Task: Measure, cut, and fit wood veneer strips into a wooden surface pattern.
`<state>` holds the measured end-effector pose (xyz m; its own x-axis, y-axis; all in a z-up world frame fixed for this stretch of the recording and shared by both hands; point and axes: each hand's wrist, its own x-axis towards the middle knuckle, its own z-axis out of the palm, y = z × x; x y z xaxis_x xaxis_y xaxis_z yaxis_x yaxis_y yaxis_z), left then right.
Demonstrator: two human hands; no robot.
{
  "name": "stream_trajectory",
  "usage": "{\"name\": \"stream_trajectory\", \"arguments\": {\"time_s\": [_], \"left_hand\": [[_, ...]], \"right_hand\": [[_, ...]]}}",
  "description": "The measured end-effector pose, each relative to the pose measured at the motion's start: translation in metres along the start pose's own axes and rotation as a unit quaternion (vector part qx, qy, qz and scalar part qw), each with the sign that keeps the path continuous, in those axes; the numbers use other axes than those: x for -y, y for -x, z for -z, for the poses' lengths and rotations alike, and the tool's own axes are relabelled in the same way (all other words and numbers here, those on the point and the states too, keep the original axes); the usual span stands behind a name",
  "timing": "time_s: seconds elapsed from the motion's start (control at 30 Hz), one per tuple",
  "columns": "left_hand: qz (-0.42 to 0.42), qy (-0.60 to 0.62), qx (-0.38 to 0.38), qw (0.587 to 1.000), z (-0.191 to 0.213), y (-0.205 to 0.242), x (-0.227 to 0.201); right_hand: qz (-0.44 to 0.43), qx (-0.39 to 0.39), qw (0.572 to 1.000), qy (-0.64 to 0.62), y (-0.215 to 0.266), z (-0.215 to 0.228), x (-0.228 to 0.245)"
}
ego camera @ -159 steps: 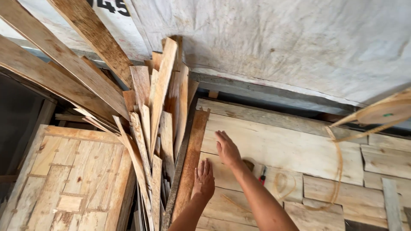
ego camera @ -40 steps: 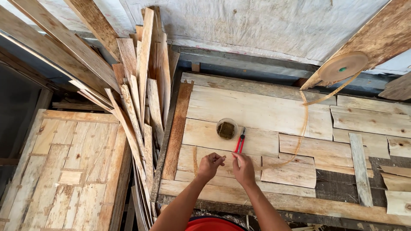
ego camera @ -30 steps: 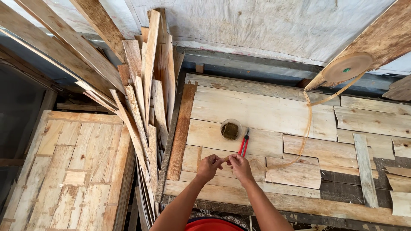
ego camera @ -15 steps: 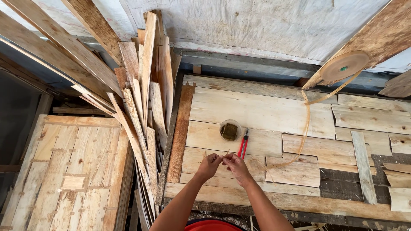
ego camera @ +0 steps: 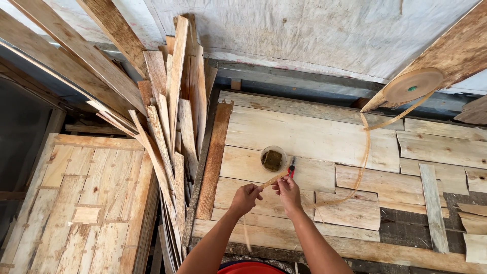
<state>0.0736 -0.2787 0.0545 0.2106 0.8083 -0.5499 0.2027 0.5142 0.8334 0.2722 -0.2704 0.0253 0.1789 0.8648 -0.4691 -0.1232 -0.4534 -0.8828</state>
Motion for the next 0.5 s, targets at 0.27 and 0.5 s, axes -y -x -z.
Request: {"name": "stream_trajectory", "arguments": {"time_s": [0.27,0.5], "left_hand": [[-0.021,0.045,-0.01,0.999,-0.008,-0.016,0.013],[-0.02,-0.03,-0.016,0.999,-0.008,-0.009,0.003]], "right_hand": [[-0.03,0.033,0.999,0.032,0.003,-0.005,-0.005],[-0.015,0.062,0.998,0.018,-0.005,-0.001,-0.029]]}}
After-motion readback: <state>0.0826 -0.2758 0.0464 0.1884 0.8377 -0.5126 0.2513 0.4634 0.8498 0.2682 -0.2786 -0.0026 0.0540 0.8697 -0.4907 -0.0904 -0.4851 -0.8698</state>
